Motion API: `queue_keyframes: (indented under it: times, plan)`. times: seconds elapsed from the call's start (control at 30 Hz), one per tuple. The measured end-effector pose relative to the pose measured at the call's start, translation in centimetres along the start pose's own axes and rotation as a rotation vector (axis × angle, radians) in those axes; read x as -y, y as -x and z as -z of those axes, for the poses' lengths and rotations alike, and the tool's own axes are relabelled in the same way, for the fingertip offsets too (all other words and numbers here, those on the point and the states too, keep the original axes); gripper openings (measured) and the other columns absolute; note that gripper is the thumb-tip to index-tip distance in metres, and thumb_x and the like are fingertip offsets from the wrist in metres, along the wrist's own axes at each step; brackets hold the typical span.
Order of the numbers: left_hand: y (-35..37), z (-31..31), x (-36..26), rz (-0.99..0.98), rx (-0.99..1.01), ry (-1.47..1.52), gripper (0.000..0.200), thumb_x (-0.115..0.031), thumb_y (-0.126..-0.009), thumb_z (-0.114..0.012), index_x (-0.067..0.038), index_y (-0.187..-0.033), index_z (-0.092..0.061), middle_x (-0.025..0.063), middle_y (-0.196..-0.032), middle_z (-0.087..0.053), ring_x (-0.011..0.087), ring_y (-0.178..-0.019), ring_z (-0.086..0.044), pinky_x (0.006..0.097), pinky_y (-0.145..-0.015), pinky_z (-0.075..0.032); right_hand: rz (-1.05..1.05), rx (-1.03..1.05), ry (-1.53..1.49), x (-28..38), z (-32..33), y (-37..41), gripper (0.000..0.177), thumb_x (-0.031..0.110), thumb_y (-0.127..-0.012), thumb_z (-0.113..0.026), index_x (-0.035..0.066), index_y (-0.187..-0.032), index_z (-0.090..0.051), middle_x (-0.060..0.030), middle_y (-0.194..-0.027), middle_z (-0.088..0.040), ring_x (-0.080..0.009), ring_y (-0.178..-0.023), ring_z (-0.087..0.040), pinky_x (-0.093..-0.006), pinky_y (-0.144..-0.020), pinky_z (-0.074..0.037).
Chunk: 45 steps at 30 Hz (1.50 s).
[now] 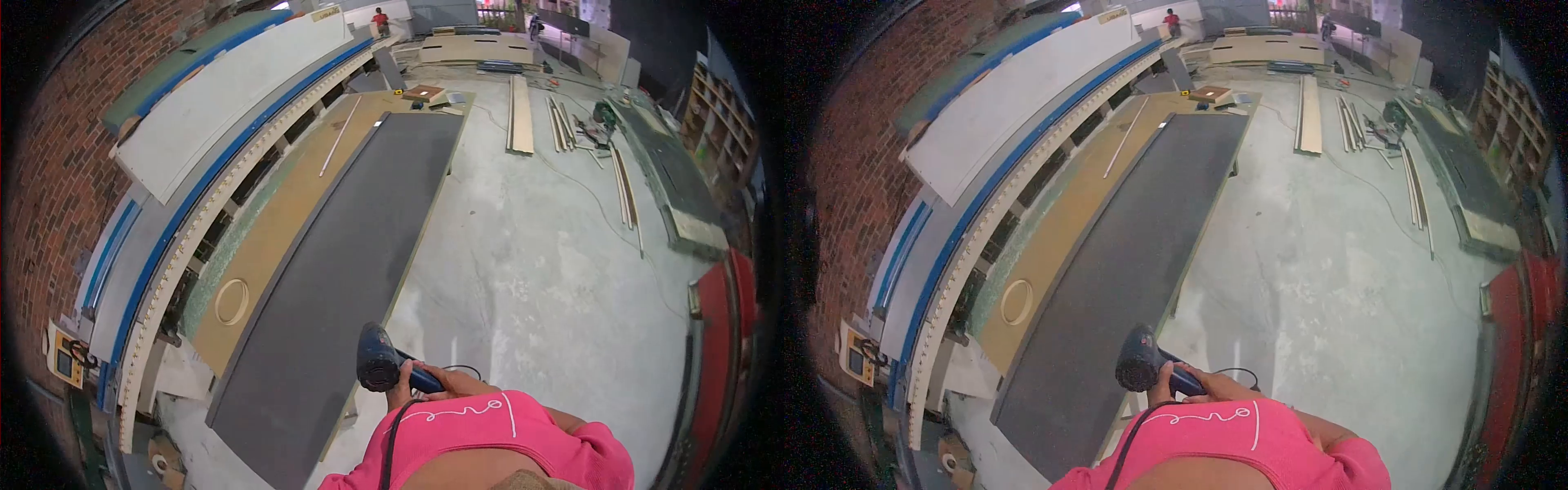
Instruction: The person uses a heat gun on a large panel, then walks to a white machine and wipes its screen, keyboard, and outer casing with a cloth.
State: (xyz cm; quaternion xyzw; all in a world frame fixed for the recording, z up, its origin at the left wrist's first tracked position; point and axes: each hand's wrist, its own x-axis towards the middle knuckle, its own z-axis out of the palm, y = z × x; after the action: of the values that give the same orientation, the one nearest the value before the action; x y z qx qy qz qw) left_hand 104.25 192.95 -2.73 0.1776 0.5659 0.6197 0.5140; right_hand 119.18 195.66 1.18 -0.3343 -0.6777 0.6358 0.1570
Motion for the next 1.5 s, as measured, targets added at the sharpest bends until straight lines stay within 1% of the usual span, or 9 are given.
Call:
queue_keyframes:
  times: [0.23, 0.4, 0.7, 0.8, 1.1, 1.27, 1.33, 1.43, 1.5]
  plan:
    - [-8.6, -5.7, 0.2, 0.150, -0.032, 0.162, 0.030, -0.028, -0.082, -0.062, -0.002, -0.095, -0.054, 0.0072, -0.087, -0.058, 0.0174, -0.084, -0.057, 0.0314, -0.081, -0.044, 0.222, 0.029, 0.003, -5.9, 8.2, -7.0, 0.067, 0.034, -0.084, -0.057, 0.007, -0.138, -0.026, -0.0220, -0.103, -0.057, -0.0320, -0.095, -0.058, -0.0369, -0.080, -0.042]
    - [-17.7, -9.5, 0.3, 0.129, -0.057, 0.207, 0.031, -0.027, -0.082, -0.062, -0.001, -0.096, -0.053, 0.0085, -0.087, -0.058, 0.0184, -0.084, -0.057, 0.0318, -0.081, -0.045, 0.136, 0.053, 0.054, -7.3, 14.8, -14.1, 0.068, 0.039, -0.083, -0.057, 0.007, -0.136, -0.029, -0.0233, -0.108, -0.055, -0.0325, -0.102, -0.055, -0.0369, -0.083, -0.042]
    - [-33.6, -15.6, -7.0, 0.114, -0.157, 0.281, 0.037, -0.025, -0.080, -0.065, -0.002, -0.104, -0.047, 0.0099, -0.092, -0.057, 0.0194, -0.087, -0.057, 0.0339, -0.082, -0.046, 0.086, 0.190, 0.169, -0.7, 26.7, -29.6, 0.071, 0.037, -0.084, -0.056, 0.011, -0.139, -0.021, -0.0267, -0.111, -0.054, -0.0410, -0.100, -0.055, -0.0408, -0.082, -0.044]
    - [-37.5, -15.9, -9.7, 0.103, -0.151, 0.268, 0.037, -0.023, -0.081, -0.064, -0.003, -0.107, -0.047, 0.0102, -0.093, -0.057, 0.0194, -0.088, -0.057, 0.0322, -0.083, -0.045, 0.077, 0.210, 0.241, 1.4, 28.3, -33.7, 0.066, 0.029, -0.087, -0.054, 0.001, -0.136, -0.020, -0.0247, -0.101, -0.056, -0.0343, -0.094, -0.058, -0.0378, -0.081, -0.044]
    - [-46.7, -14.6, -13.6, -0.028, -0.251, 0.157, 0.019, -0.020, -0.084, -0.060, -0.002, -0.087, -0.059, 0.0068, -0.081, -0.061, 0.0144, -0.078, -0.057, 0.0300, -0.073, -0.045, 0.296, 0.310, 0.095, -2.2, 29.3, -46.2, 0.082, 0.027, -0.082, -0.061, 0.010, -0.142, -0.008, -0.0264, -0.124, -0.045, -0.0380, -0.104, -0.053, -0.0392, -0.087, -0.042]
    - [-55.7, -14.1, -15.4, -0.067, -0.307, 0.020, 0.021, -0.022, -0.081, -0.064, -0.002, -0.083, -0.058, 0.0068, -0.073, -0.060, 0.0149, -0.067, -0.059, 0.0282, -0.062, -0.047, 0.108, 0.494, 0.086, -0.2, 32.0, -54.7, 0.086, 0.033, -0.079, -0.062, 0.000, -0.140, -0.011, -0.0252, -0.133, -0.035, -0.0375, -0.113, -0.047, -0.0371, -0.092, -0.039]
    - [-60.5, -13.8, -16.0, -0.050, -0.364, -0.011, 0.025, -0.024, -0.080, -0.063, -0.002, -0.086, -0.053, 0.0082, -0.074, -0.060, 0.0180, -0.066, -0.060, 0.0299, -0.061, -0.050, 0.000, 0.402, 0.232, -1.4, 32.5, -60.1, 0.080, 0.041, -0.076, -0.063, -0.005, -0.131, -0.026, -0.0265, -0.111, -0.052, -0.0341, -0.096, -0.056, -0.0388, -0.081, -0.043]
    - [-66.6, -12.9, -16.9, -0.082, -0.378, 0.066, 0.025, -0.023, -0.080, -0.063, -0.002, -0.085, -0.052, 0.0087, -0.072, -0.059, 0.0183, -0.066, -0.060, 0.0298, -0.059, -0.050, 0.259, 0.271, 0.188, -3.0, 32.9, -66.7, 0.077, 0.038, -0.075, -0.063, -0.005, -0.128, -0.029, -0.0273, -0.109, -0.052, -0.0360, -0.098, -0.055, -0.0387, -0.083, -0.043]
    - [-70.9, -12.8, -18.0, -0.087, -0.447, 0.096, 0.024, -0.022, -0.080, -0.063, -0.002, -0.088, -0.050, 0.0085, -0.072, -0.058, 0.0181, -0.063, -0.059, 0.0303, -0.058, -0.050, 0.166, 0.308, 0.205, -2.9, 33.6, -71.4, 0.077, 0.037, -0.074, -0.062, -0.005, -0.128, -0.029, -0.0280, -0.110, -0.052, -0.0369, -0.099, -0.055, -0.0389, -0.084, -0.042]
